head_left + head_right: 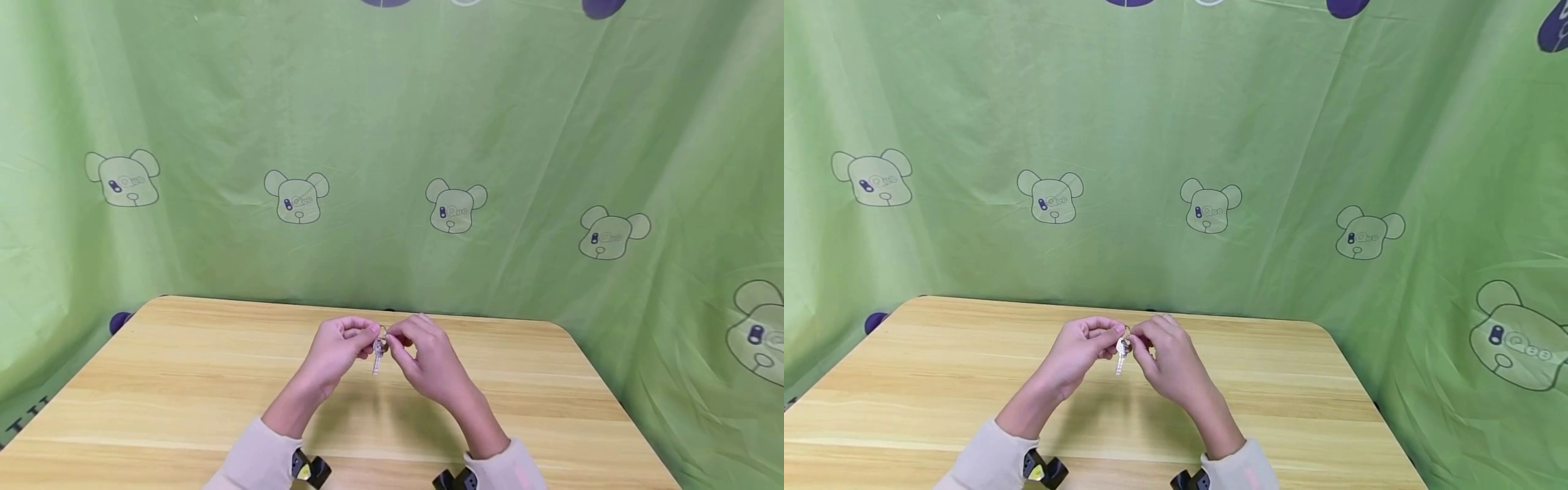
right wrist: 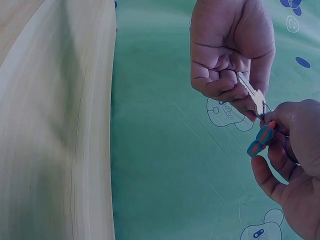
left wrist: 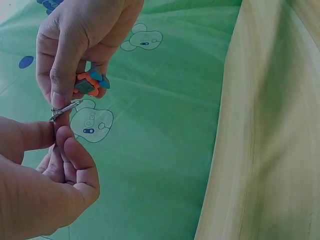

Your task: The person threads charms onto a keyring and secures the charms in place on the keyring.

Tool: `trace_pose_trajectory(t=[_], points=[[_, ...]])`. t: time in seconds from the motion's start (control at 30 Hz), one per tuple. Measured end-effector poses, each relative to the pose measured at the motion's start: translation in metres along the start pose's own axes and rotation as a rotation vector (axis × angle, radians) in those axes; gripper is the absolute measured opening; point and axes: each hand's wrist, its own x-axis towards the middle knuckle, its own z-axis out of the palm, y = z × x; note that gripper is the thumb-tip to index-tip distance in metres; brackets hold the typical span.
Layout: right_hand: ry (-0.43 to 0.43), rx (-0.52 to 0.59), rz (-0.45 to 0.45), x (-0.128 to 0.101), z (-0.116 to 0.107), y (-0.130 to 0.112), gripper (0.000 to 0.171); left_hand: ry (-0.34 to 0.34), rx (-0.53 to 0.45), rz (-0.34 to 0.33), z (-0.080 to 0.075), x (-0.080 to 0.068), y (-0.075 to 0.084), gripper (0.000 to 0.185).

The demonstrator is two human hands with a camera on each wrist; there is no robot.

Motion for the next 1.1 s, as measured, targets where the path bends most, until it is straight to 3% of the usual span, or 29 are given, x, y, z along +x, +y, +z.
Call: trace_pose_trajectory(t=[0.3, 0.6, 1.1], points=[[-0.014, 0.005, 0.018, 0.0008, 0.0017, 0.0000, 0.007, 0.043, 0.079, 0.031, -0.0002, -0.0002, -0.0011, 0.018], [-0.039, -0.008, 0.021, 0.0006, 0.0019, -0.0041, 0.006, 0.078, 0.187, 0.115, -0.0002, -0.0003, -0.0033, 0.015], [-0.063, -0.038, 0.050, -0.0008, 0.0049, -0.0068, 0.005, 0.084, 0.183, 0.123, -0.0002, -0.0006, -0.0017, 0.015]])
